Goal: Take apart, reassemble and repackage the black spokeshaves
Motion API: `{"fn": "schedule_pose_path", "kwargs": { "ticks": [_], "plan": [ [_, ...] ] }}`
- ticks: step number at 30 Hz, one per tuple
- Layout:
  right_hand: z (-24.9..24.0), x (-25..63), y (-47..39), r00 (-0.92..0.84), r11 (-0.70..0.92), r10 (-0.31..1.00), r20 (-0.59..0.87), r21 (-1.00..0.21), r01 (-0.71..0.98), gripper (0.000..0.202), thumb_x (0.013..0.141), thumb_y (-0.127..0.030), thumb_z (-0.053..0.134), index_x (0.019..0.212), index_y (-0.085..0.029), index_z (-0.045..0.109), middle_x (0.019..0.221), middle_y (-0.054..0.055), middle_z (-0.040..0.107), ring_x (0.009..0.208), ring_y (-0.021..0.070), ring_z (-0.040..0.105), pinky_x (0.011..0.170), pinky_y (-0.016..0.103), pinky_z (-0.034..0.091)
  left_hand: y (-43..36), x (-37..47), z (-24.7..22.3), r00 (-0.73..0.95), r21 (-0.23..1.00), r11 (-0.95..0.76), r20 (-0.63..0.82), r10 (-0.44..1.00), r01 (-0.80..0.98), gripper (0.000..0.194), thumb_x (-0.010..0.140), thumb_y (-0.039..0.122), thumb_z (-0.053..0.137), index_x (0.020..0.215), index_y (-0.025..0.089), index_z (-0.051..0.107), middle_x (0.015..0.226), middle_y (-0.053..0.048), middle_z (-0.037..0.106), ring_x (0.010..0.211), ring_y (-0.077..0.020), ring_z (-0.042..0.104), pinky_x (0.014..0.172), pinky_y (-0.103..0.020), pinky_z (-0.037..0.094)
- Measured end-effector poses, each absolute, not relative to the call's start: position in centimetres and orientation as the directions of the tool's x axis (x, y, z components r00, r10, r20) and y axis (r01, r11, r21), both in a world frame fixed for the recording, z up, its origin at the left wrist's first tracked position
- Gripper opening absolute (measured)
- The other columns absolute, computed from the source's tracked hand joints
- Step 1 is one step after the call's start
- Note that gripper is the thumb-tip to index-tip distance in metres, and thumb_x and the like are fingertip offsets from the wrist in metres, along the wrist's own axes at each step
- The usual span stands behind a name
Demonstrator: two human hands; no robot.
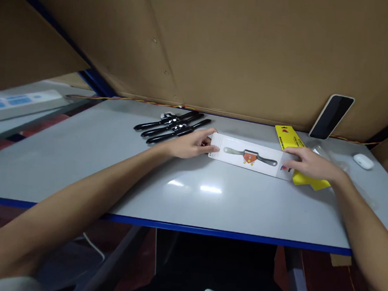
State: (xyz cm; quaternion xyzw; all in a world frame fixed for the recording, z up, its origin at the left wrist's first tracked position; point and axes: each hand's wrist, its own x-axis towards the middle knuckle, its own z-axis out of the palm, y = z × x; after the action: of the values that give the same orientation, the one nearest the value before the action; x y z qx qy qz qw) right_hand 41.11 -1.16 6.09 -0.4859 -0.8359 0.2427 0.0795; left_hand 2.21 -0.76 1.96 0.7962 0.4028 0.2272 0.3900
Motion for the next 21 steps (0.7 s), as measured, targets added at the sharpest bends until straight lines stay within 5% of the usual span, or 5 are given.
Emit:
{"fn": "schedule_pose_path", "kwargs": {
  "ticks": [3,8,16,18,21],
  "plan": [
    [6.6,41.6,-0.9,-0.531,0.35,0.824,-0.197,-0.561,0.751,0.045,0.091,-0.066,0.057,0.093,-0.024,0.075,0.083,0.005,0.075,0.073,0.0221,0.067,0.062,0.035,0.048,-0.9,2.3,1.9,0.571,0.794,-0.38,0.051,0.819,0.475,0.03,0.087,0.04,0.063,0.097,0.02,0.043,0.072,0.002,0.055,0.06,-0.0104,0.048,0.051,-0.021,0.032],
    [6.7,41.6,-1.0,-0.546,0.322,0.814,-0.199,-0.628,0.709,0.044,0.089,-0.066,0.061,0.091,-0.024,0.076,0.081,0.005,0.075,0.067,0.0188,0.065,0.057,0.032,0.045,-0.9,2.5,1.6,0.524,0.786,-0.377,0.08,0.848,0.49,0.034,0.084,0.041,0.068,0.092,0.02,0.042,0.068,0.004,0.054,0.056,-0.0093,0.047,0.048,-0.02,0.031],
    [6.5,41.3,-1.2,-0.537,0.431,0.839,-0.088,-0.497,0.754,0.041,0.094,-0.061,0.054,0.085,-0.027,0.076,0.075,0.002,0.073,0.065,0.0196,0.063,0.058,0.033,0.043,-0.5,2.5,1.3,0.515,0.793,-0.393,0.119,0.849,0.466,0.043,0.082,0.054,0.07,0.086,0.021,0.042,0.07,0.003,0.05,0.06,-0.0123,0.053,0.048,-0.022,0.033],
    [5.8,41.1,-1.1,-0.514,0.481,0.857,0.038,-0.415,0.772,0.038,0.096,-0.057,0.052,0.09,-0.028,0.077,0.081,0.002,0.076,0.068,0.0216,0.066,0.061,0.036,0.045,-0.3,2.1,1.3,0.479,0.709,-0.448,0.176,0.86,0.545,0.039,0.085,0.053,0.066,0.088,0.021,0.045,0.07,0.002,0.053,0.061,-0.0141,0.054,0.052,-0.023,0.036],
    [4.2,40.4,-0.9,-0.499,0.573,0.816,0.294,-0.288,0.767,0.036,0.1,-0.047,0.046,0.107,-0.029,0.077,0.106,0.004,0.079,0.092,0.0275,0.073,0.079,0.043,0.053,0.4,1.3,1.2,0.407,0.4,-0.508,0.314,0.858,0.763,0.024,0.089,0.043,0.057,0.094,0.019,0.055,0.068,0.0,0.057,0.064,-0.0179,0.056,0.061,-0.027,0.037]
  ]
}}
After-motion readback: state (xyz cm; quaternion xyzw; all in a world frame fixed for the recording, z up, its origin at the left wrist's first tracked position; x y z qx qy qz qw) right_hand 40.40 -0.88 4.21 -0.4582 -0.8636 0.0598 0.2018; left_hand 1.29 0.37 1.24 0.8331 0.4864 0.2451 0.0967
